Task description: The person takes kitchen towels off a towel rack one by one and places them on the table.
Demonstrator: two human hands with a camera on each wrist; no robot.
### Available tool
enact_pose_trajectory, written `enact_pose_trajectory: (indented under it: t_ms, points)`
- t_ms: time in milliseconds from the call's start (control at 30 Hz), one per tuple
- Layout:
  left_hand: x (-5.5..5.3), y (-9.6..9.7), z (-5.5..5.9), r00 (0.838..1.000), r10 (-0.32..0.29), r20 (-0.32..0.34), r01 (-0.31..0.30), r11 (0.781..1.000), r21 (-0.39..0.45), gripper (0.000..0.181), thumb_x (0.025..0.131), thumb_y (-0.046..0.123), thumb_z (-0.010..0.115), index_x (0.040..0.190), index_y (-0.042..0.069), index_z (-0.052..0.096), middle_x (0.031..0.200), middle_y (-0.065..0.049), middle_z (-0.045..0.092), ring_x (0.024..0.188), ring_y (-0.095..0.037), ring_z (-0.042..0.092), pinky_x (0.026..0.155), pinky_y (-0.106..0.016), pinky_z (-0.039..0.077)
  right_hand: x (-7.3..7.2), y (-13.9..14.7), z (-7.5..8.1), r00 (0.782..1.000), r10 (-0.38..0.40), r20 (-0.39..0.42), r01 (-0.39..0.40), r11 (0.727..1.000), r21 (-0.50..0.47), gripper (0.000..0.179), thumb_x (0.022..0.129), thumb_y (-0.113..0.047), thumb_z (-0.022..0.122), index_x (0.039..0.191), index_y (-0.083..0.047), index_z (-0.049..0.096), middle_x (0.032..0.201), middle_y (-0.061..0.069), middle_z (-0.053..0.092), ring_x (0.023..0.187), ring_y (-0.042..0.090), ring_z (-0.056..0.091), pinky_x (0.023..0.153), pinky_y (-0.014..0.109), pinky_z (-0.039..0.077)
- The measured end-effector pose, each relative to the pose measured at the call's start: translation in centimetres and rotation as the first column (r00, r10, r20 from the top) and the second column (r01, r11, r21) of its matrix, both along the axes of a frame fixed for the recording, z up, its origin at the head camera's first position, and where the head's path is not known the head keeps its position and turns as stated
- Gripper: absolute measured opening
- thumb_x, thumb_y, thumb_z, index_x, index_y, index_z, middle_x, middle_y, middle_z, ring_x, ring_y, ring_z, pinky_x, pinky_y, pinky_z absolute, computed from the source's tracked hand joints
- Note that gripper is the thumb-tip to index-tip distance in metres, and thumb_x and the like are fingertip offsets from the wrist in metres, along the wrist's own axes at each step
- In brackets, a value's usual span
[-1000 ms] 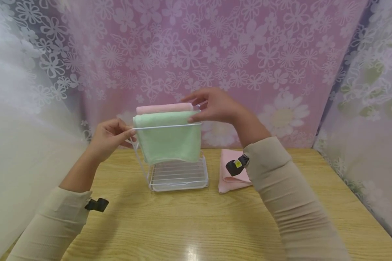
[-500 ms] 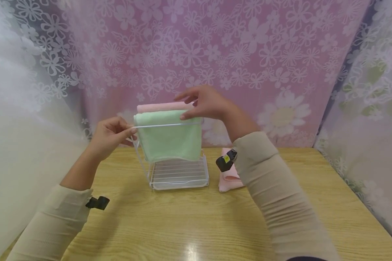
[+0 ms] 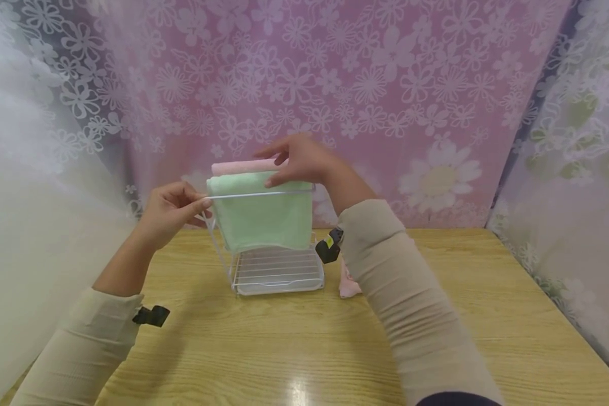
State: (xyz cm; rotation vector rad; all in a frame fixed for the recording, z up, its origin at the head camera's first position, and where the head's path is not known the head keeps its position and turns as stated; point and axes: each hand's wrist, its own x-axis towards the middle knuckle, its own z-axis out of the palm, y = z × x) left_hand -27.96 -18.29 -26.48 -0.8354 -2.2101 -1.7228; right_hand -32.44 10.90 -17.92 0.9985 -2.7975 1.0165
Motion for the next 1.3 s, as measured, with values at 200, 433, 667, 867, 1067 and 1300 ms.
enact_pose_trajectory:
  t_ms: [200,433,667,867,1067,1300]
  points:
    - [0.0,0.0,-0.1,1.000,-0.001,-0.004,0.001,1.000,0.005,0.014,0.091,0.001,0.068,0.085,-0.010,0.062,0.079,-0.012,0.066,0.069,-0.025,0.067,0.062,-0.040,0.061,-0.4,-0.9,-0.2,0.999,0.027,0.045,-0.027,1.000,-0.006,0.053,0.078,-0.020,0.085,0.127,-0.020,0.068,0.131,-0.001,0.061,0.116,0.020,0.058,0.093,0.037,0.054]
    - [0.1,0.1,0.0,1.000,-0.005,-0.008,0.006,1.000,0.011,0.014,0.091,0.001,0.068,0.086,-0.011,0.062,0.079,-0.019,0.065,0.069,-0.026,0.067,0.062,-0.041,0.061,-0.7,-1.3,-0.2,0.998,0.025,0.057,-0.026,1.000,0.012,0.048,0.078,-0.017,0.085,0.123,-0.017,0.070,0.127,0.003,0.064,0.112,0.020,0.061,0.091,0.037,0.055]
    - [0.2,0.1,0.0,1.000,-0.007,-0.003,0.007,1.000,0.016,0.014,0.091,0.000,0.068,0.085,-0.011,0.062,0.078,-0.016,0.066,0.069,-0.026,0.067,0.062,-0.041,0.061,-1.1,-1.8,-0.5,0.997,0.036,0.068,-0.036,0.999,-0.001,0.041,0.076,-0.013,0.086,0.115,-0.014,0.074,0.114,0.003,0.070,0.099,0.017,0.067,0.084,0.033,0.058]
    - [0.0,0.1,-0.2,1.000,-0.006,-0.003,0.006,1.000,0.022,0.013,0.091,0.000,0.068,0.084,-0.009,0.062,0.079,-0.013,0.066,0.069,-0.023,0.067,0.061,-0.038,0.061,-1.3,-1.9,-0.8,0.998,0.040,0.049,-0.040,0.999,0.006,0.040,0.076,-0.009,0.086,0.114,-0.013,0.074,0.107,0.003,0.072,0.093,0.017,0.068,0.081,0.032,0.058]
    - [0.1,0.1,-0.2,1.000,-0.003,-0.003,0.003,1.000,0.008,0.012,0.091,0.003,0.069,0.084,-0.006,0.063,0.082,-0.017,0.066,0.070,-0.026,0.066,0.061,-0.038,0.061,-1.5,-2.0,-1.1,0.997,0.041,0.062,-0.042,0.999,0.008,0.039,0.078,-0.003,0.082,0.115,-0.011,0.074,0.104,0.004,0.072,0.091,0.017,0.067,0.083,0.033,0.057]
    - [0.0,0.0,-0.2,1.000,-0.010,-0.006,0.010,1.000,0.016,0.013,0.091,0.002,0.069,0.085,-0.008,0.062,0.083,-0.020,0.066,0.069,-0.023,0.067,0.061,-0.038,0.061,-1.4,-2.0,-1.1,1.000,0.014,0.022,-0.013,1.000,-0.018,0.035,0.079,-0.002,0.081,0.112,-0.011,0.075,0.102,0.004,0.072,0.090,0.017,0.067,0.083,0.032,0.057]
